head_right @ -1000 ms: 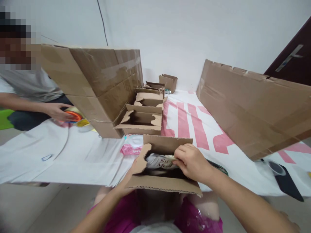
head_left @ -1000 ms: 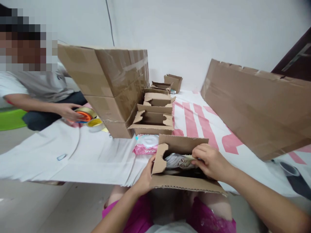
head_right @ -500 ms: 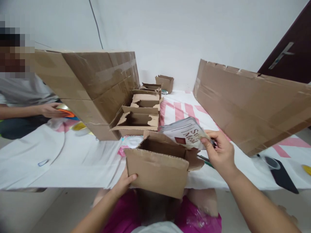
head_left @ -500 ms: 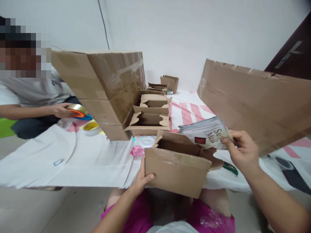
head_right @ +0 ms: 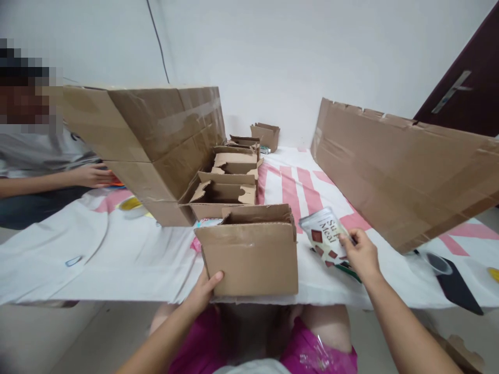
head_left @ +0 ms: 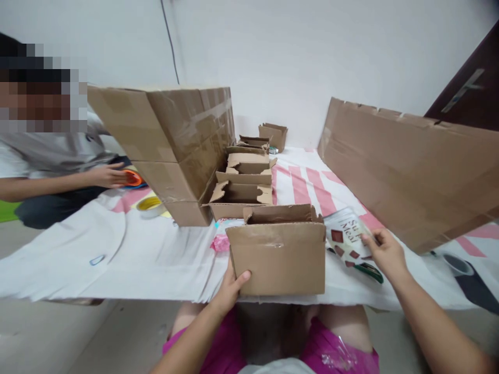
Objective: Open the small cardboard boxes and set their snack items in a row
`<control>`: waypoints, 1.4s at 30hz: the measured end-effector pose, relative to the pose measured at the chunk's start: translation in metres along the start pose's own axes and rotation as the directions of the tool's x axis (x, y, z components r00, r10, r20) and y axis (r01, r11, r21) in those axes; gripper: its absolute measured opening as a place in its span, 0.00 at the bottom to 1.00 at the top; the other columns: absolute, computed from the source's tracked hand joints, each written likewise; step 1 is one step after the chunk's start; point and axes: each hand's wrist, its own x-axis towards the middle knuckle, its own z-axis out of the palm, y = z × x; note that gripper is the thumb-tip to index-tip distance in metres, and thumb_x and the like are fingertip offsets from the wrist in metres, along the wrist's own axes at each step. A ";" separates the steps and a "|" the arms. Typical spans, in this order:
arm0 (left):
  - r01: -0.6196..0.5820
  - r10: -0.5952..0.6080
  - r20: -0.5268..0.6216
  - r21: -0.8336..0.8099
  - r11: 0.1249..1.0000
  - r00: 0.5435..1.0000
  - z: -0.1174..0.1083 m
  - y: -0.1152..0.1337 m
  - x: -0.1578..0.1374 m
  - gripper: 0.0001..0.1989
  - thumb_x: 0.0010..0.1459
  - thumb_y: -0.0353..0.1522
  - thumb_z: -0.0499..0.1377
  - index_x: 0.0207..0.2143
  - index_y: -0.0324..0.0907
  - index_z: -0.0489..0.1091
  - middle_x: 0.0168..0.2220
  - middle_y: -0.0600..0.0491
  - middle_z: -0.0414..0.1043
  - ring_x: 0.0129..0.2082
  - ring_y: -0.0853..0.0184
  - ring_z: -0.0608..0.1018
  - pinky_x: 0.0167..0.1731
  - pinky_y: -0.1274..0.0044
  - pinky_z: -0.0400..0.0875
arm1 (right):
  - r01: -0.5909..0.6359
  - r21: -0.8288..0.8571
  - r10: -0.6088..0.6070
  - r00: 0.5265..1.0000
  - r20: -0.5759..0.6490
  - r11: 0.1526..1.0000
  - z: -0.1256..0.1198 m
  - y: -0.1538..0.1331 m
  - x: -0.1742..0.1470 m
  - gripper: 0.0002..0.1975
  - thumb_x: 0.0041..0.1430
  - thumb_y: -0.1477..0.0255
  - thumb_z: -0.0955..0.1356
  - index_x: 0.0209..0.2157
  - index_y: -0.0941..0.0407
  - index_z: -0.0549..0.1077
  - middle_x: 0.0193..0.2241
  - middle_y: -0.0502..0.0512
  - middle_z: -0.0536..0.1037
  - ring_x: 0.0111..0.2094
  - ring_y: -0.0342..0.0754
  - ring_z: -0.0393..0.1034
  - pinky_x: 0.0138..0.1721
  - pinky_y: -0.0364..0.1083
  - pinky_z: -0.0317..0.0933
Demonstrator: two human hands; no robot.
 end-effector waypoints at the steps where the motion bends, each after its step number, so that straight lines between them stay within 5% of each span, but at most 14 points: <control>1: -0.022 0.022 0.002 0.014 1.000 1.000 0.004 0.005 0.000 0.48 0.49 0.55 0.62 0.64 0.40 0.51 0.59 0.40 0.64 0.61 0.51 0.66 0.58 0.63 0.63 | -0.042 -0.005 0.043 0.996 0.075 0.999 0.006 0.004 -0.003 0.13 0.53 0.59 0.67 0.32 0.54 0.69 0.27 0.53 0.76 0.22 0.48 0.70 0.18 0.45 0.67; 5: -0.061 0.060 0.005 0.067 0.996 0.998 0.012 0.021 0.000 0.46 0.51 0.52 0.62 0.65 0.42 0.48 0.63 0.41 0.58 0.62 0.52 0.65 0.59 0.63 0.62 | -0.137 -0.012 0.134 0.949 0.286 0.991 0.032 0.011 -0.016 0.12 0.54 0.64 0.66 0.39 0.54 0.69 0.29 0.52 0.78 0.19 0.46 0.71 0.11 0.44 0.65; 10: -0.096 0.083 0.073 0.183 0.979 0.994 0.005 0.032 -0.001 0.41 0.53 0.47 0.63 0.64 0.45 0.51 0.65 0.44 0.56 0.64 0.53 0.61 0.62 0.63 0.57 | -0.129 -0.073 0.148 0.899 0.412 0.989 0.046 0.014 -0.023 0.14 0.59 0.65 0.64 0.45 0.56 0.68 0.32 0.53 0.78 0.18 0.43 0.71 0.11 0.41 0.65; 15: -0.287 0.290 0.054 0.388 0.876 0.956 0.003 0.058 -0.001 0.45 0.50 0.41 0.67 0.65 0.45 0.49 0.69 0.43 0.45 0.69 0.50 0.48 0.66 0.57 0.42 | -0.048 -0.147 0.112 0.874 0.472 0.988 0.046 0.015 -0.023 0.19 0.63 0.66 0.63 0.54 0.56 0.64 0.37 0.56 0.79 0.18 0.41 0.70 0.18 0.41 0.66; 19: -0.438 0.427 0.097 0.239 0.867 0.899 0.016 0.083 0.005 0.37 0.57 0.40 0.62 0.64 0.48 0.48 0.63 0.42 0.59 0.62 0.54 0.65 0.62 0.59 0.56 | 0.005 -0.188 0.091 0.862 0.498 0.982 0.049 0.012 -0.023 0.21 0.64 0.67 0.61 0.57 0.58 0.63 0.40 0.59 0.79 0.14 0.39 0.66 0.19 0.42 0.64; 23: -0.364 0.371 0.023 0.257 0.895 0.928 0.030 0.095 0.013 0.29 0.57 0.40 0.62 0.58 0.46 0.56 0.53 0.45 0.70 0.51 0.59 0.75 0.52 0.66 0.67 | 0.026 -0.199 0.081 0.853 0.515 0.980 0.049 0.011 -0.023 0.21 0.62 0.69 0.62 0.56 0.58 0.65 0.32 0.55 0.81 0.14 0.41 0.67 0.19 0.41 0.63; 29: -0.330 0.389 -0.023 0.487 0.809 0.921 0.030 0.091 0.011 0.17 0.60 0.40 0.57 0.49 0.44 0.67 0.48 0.48 0.72 0.51 0.58 0.73 0.52 0.66 0.65 | 0.083 -0.146 -0.011 0.900 0.436 0.986 0.044 0.017 -0.019 0.18 0.60 0.65 0.64 0.50 0.57 0.72 0.39 0.59 0.80 0.20 0.44 0.71 0.19 0.43 0.66; 34: -0.378 0.469 -0.054 0.517 0.768 0.881 0.030 0.084 0.003 0.22 0.61 0.37 0.57 0.57 0.44 0.60 0.54 0.45 0.68 0.53 0.58 0.71 0.53 0.65 0.65 | 0.230 -0.082 -0.217 0.965 0.144 0.970 0.033 -0.011 -0.024 0.19 0.62 0.63 0.62 0.50 0.59 0.70 0.44 0.65 0.74 0.36 0.53 0.73 0.31 0.52 0.71; 35: -0.403 0.498 -0.038 0.537 0.741 0.866 0.031 0.083 0.002 0.21 0.61 0.36 0.56 0.56 0.44 0.61 0.54 0.46 0.68 0.52 0.58 0.72 0.52 0.66 0.65 | 0.325 -0.060 -0.322 0.945 0.056 0.944 0.028 -0.024 -0.027 0.17 0.62 0.64 0.63 0.49 0.58 0.71 0.43 0.63 0.74 0.38 0.54 0.72 0.35 0.53 0.71; 37: -0.463 0.549 0.033 0.581 0.670 0.835 0.032 0.082 -0.002 0.15 0.61 0.35 0.56 0.51 0.45 0.65 0.48 0.48 0.72 0.49 0.60 0.73 0.49 0.67 0.66 | 0.582 -0.035 -0.583 0.810 -0.066 0.812 0.017 -0.052 -0.036 0.11 0.62 0.69 0.65 0.46 0.55 0.72 0.41 0.60 0.74 0.41 0.53 0.71 0.41 0.54 0.68; 39: -0.520 0.592 0.099 0.607 0.601 0.800 0.032 0.082 -0.007 0.10 0.62 0.33 0.55 0.46 0.45 0.68 0.43 0.50 0.73 0.45 0.60 0.74 0.47 0.67 0.67 | 0.797 -0.007 -0.797 0.603 -0.005 0.603 0.007 -0.080 -0.044 0.11 0.61 0.76 0.66 0.45 0.53 0.73 0.39 0.57 0.75 0.42 0.52 0.70 0.44 0.53 0.67; 42: -0.575 0.645 0.142 0.621 0.532 0.751 0.032 0.083 -0.013 0.09 0.61 0.31 0.55 0.45 0.44 0.68 0.41 0.50 0.74 0.43 0.61 0.75 0.48 0.67 0.66 | 0.936 0.057 -0.925 0.332 0.185 0.347 0.000 -0.115 -0.053 0.15 0.61 0.81 0.65 0.47 0.53 0.73 0.39 0.56 0.78 0.43 0.52 0.69 0.45 0.52 0.65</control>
